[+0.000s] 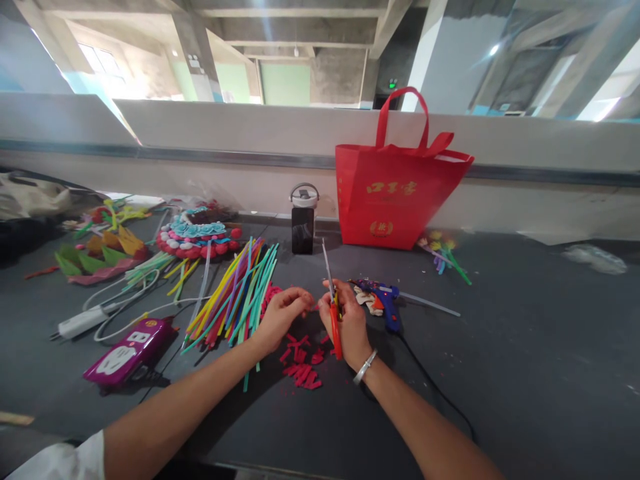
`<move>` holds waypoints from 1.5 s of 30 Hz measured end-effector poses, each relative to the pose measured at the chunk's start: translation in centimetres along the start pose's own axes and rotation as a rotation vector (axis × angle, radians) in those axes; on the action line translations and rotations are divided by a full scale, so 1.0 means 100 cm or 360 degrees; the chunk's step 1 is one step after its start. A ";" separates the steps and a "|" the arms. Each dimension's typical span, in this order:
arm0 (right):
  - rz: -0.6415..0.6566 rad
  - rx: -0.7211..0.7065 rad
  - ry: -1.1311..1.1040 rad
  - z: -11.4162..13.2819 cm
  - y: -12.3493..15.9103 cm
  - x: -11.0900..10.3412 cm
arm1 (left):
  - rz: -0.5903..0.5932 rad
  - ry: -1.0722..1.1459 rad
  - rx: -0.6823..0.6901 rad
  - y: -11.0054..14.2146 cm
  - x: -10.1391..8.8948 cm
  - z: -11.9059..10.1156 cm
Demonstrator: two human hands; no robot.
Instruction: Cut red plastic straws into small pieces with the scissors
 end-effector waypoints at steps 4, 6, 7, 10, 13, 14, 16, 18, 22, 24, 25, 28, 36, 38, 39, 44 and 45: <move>0.0025 -0.0048 -0.0022 0.003 0.000 0.000 | 0.0148 0.0264 -0.0187 -0.001 0.003 0.007; 0.0009 -0.0076 -0.0012 0.003 0.000 0.000 | 0.0220 0.0344 -0.0234 -0.001 0.004 0.010; 0.0008 -0.0081 -0.0015 0.003 0.000 0.000 | 0.0252 0.0391 -0.0259 -0.001 0.005 0.012; 0.0023 -0.0070 -0.0045 0.001 -0.001 0.001 | 0.0349 0.0507 -0.0335 0.000 0.008 0.016; 0.0041 -0.0066 -0.0058 0.003 0.000 0.001 | 0.0379 0.0579 -0.0377 0.001 0.010 0.017; 0.0033 -0.0069 -0.0035 0.003 0.000 0.000 | 0.0350 0.0618 -0.0375 0.000 0.010 0.016; 0.0005 -0.0082 0.0068 0.004 0.001 -0.002 | 0.0249 0.0726 -0.0341 -0.001 0.007 0.014; -0.0011 -0.0128 0.0261 0.005 0.000 -0.003 | 0.0118 0.0844 -0.0289 -0.004 0.001 0.011; 0.0071 -0.0227 0.0669 0.002 -0.001 0.000 | -0.0087 0.0978 -0.0186 -0.008 -0.008 0.007; 0.0134 -0.0237 0.0766 0.001 0.000 0.003 | -0.0121 0.1027 -0.0144 -0.008 -0.009 0.005; 0.0159 -0.0241 0.0790 0.000 0.000 0.005 | -0.0123 0.1054 -0.0134 -0.008 -0.009 0.005; 0.0221 -0.0242 0.0812 0.000 0.002 0.009 | -0.0084 0.1121 -0.0113 -0.007 -0.007 0.004; 0.0301 -0.0156 0.0778 -0.003 0.004 0.013 | 0.0005 0.1124 -0.0111 -0.007 -0.003 0.003; 0.0308 -0.0137 0.0766 -0.003 0.003 0.013 | 0.0012 0.1145 -0.0121 -0.007 -0.003 0.003; 0.0311 -0.0128 0.0761 -0.002 0.003 0.013 | 0.0013 0.1153 -0.0126 -0.007 -0.003 0.004; 0.0314 -0.0113 0.0781 0.000 0.003 0.011 | 0.0028 0.1193 -0.0132 -0.007 -0.004 0.006; 0.0309 -0.0120 0.0790 0.001 0.003 0.011 | 0.0033 0.1203 -0.0132 -0.007 -0.005 0.006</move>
Point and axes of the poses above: each hand's wrist, its own y-axis away from the middle knuckle, its own x-axis out of the palm, z = x × y, the point moved 5 cm from there along -y, towards the middle knuckle, and after that the axes turned 1 degree about -y, right-handed, at the moved point
